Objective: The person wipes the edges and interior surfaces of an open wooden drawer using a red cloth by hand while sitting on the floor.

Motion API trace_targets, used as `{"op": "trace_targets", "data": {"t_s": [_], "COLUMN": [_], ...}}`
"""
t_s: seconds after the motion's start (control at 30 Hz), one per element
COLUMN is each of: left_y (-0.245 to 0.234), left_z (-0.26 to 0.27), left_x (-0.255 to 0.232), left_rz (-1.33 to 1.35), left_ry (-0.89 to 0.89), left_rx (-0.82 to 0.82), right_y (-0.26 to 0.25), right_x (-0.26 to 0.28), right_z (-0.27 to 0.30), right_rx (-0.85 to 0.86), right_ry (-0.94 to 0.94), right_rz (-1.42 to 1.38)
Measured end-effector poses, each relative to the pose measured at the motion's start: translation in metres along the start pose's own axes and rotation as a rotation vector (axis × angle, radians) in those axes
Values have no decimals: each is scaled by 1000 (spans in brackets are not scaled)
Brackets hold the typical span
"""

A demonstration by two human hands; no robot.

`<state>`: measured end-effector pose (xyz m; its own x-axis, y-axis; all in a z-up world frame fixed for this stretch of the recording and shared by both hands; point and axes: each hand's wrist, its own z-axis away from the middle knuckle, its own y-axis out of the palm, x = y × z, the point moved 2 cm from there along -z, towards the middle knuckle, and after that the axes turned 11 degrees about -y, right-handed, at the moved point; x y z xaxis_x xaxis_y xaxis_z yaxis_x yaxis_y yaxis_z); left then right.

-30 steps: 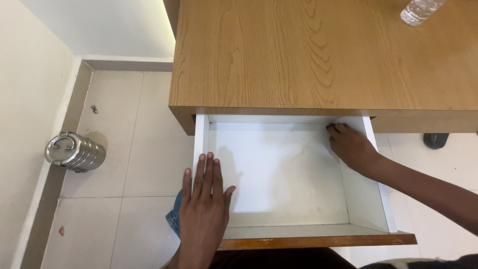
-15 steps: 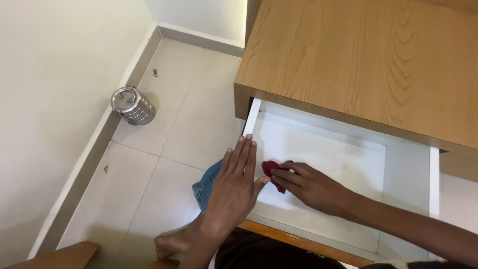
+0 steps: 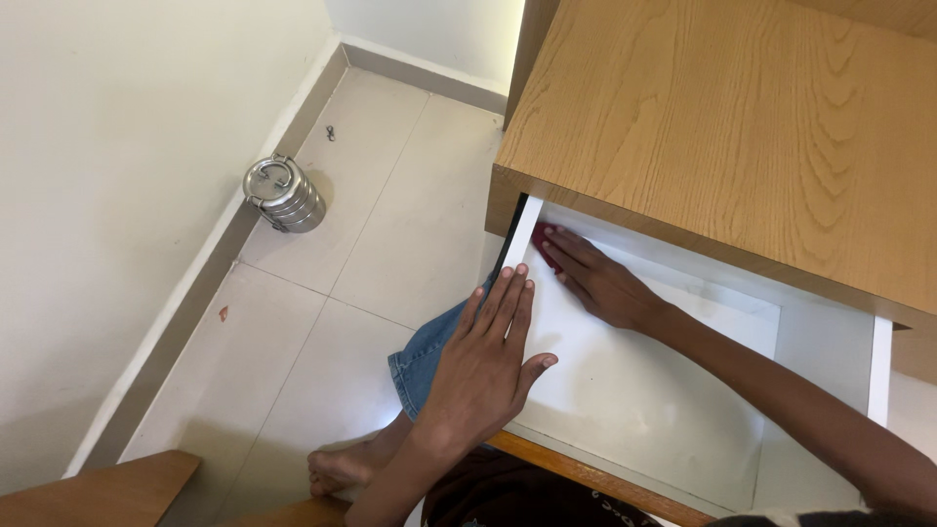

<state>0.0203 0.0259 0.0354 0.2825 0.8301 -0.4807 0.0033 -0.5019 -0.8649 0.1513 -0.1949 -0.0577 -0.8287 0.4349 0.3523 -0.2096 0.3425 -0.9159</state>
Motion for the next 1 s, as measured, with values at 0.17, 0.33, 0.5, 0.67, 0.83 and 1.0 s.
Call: {"op": "trace_targets", "data": {"t_s": [0.17,0.33,0.5,0.67,0.83,1.0], "left_y": [4,7,9,13,9,7], "left_z": [4,1,2,-2,0,2], "left_x": [-1,0,0,0,-1,-4], "left_rz": [-44,-49,-77,-105,-89,-88], "left_ry": [0,-15,-15,-11,-11,-13], "left_rx": [-21,-18,-23,-31,-20,-39], "right_y": [6,37,50,47,2,-11], "right_x": [57,115,113,72,10,6], "right_z": [4,36,41,24,-1,-4], "right_rx": [114,586,286,407,146,25], "right_ry": [-186,-184,-500,-331,-172,-58], "right_rz": [-11,-328,-264,-125,81,56]}}
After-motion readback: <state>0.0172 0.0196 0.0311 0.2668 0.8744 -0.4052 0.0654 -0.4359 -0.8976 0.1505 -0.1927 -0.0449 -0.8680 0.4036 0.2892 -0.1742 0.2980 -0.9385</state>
